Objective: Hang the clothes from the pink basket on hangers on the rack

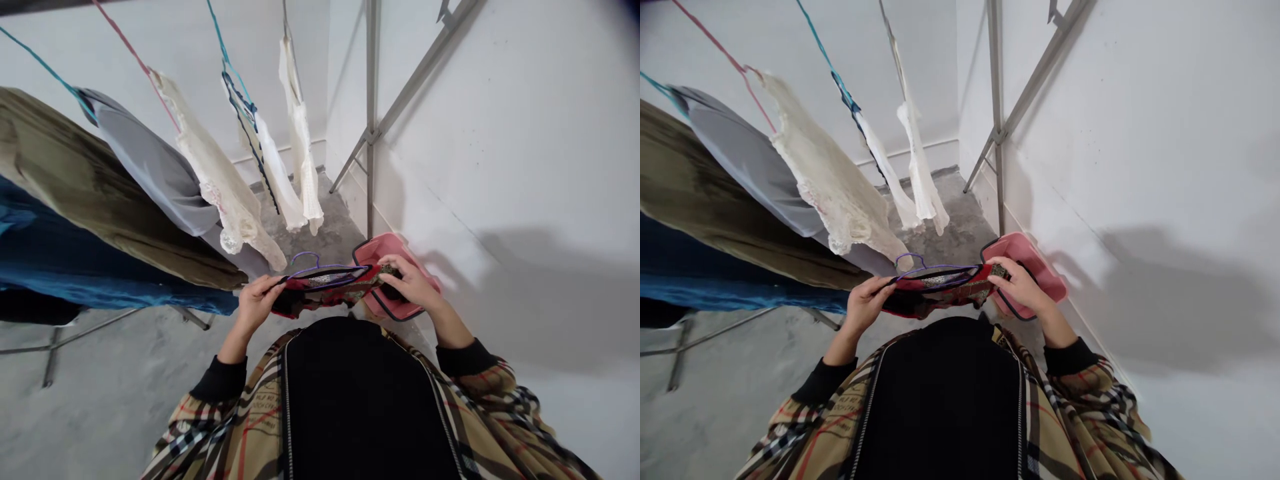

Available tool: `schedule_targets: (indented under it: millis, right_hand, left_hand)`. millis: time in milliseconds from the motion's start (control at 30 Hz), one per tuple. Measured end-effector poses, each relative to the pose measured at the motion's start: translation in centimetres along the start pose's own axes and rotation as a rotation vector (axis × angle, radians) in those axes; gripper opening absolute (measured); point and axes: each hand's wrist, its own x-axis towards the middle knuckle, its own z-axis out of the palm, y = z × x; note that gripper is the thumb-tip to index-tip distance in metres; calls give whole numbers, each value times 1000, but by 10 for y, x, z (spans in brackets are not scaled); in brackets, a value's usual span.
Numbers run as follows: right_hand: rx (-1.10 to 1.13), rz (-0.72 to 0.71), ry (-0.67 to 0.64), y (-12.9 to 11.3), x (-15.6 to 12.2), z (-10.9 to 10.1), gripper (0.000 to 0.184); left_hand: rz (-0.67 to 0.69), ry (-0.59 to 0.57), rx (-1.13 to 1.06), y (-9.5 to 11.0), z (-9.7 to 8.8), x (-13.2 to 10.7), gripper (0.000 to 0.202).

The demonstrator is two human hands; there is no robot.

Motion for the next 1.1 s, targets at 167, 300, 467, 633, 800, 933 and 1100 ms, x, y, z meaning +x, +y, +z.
schedule_targets:
  millis: [167, 300, 467, 633, 800, 933, 1100]
  right_hand:
    - [51, 110, -59, 1, -3, -10, 28]
    - [52, 129, 76, -5, -7, -18, 34]
    - [23, 175, 242, -2, -20, -32, 36]
    - [2, 227, 323, 6, -32, -50, 40]
    - [-121, 248, 324, 13, -42, -68, 34]
    - [-198, 270, 429, 12, -41, -76, 30]
    - [-207, 292, 794, 1, -20, -83, 30]
  left_hand:
    - [-40, -57, -73, 3, -4, 6, 23]
    - [-16, -202, -69, 3, -10, 12, 34]
    - [-64, -175, -20, -13, -19, 10, 36]
    - [-236, 25, -68, -32, -14, 2, 27]
    - [-382, 421, -213, -36, -13, 5, 31]
    - [-393, 442, -256, -39, -9, -1, 35]
    - [-411, 248, -275, -38, 19, -27, 35]
